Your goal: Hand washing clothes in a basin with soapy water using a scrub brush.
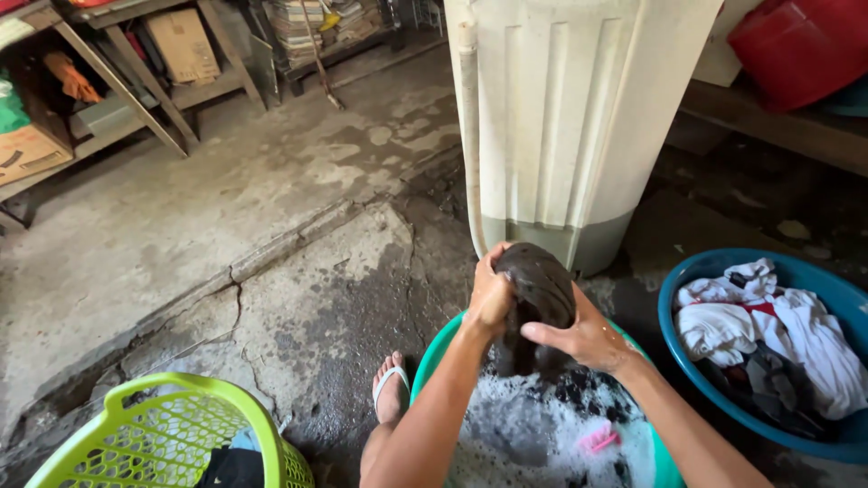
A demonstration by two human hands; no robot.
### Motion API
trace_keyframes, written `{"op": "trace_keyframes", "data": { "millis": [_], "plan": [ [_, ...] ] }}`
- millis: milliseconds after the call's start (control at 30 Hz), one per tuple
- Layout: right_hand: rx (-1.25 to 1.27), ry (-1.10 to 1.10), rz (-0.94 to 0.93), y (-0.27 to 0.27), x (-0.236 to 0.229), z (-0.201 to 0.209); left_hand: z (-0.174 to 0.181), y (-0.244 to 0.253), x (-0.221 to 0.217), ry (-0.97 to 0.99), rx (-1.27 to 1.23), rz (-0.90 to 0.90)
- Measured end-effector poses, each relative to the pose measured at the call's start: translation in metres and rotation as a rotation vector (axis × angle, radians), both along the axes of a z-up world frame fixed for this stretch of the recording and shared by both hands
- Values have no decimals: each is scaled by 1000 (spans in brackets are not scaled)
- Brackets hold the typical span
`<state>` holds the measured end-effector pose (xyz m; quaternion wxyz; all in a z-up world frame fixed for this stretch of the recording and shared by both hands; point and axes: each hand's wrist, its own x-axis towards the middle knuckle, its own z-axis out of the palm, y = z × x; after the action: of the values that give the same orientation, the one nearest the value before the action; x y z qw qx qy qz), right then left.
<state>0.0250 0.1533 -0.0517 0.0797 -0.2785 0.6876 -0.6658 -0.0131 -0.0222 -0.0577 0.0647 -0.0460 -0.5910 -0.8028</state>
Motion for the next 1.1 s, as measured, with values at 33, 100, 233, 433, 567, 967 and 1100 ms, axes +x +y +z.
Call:
{"op": "trace_keyframes", "data": {
  "millis": [33, 100, 233, 433, 567, 967, 1100],
  "plan": [
    [3, -5, -1, -3, 1, -4, 9, 2, 6, -5, 3, -1],
    [296, 396, -331, -7, 1, -11, 27, 9, 17, -135, 330, -153],
    [-15, 53, -237, -13, -5, -29, 17, 19, 18, -180, 318, -172],
    [-12, 1, -216, -14, 11, -13, -87, 16, -40, -109, 276, 89],
    [13, -91, -170, -8, 11, -13, -48, 16, -20, -20, 149, -89],
    [41, -441, 195, 46, 27, -18, 63, -26, 47, 210, -18, -937],
    [7, -726, 413, 39, 42, -20, 60, -23, 49, 284, 35, -1071]
  ]
}}
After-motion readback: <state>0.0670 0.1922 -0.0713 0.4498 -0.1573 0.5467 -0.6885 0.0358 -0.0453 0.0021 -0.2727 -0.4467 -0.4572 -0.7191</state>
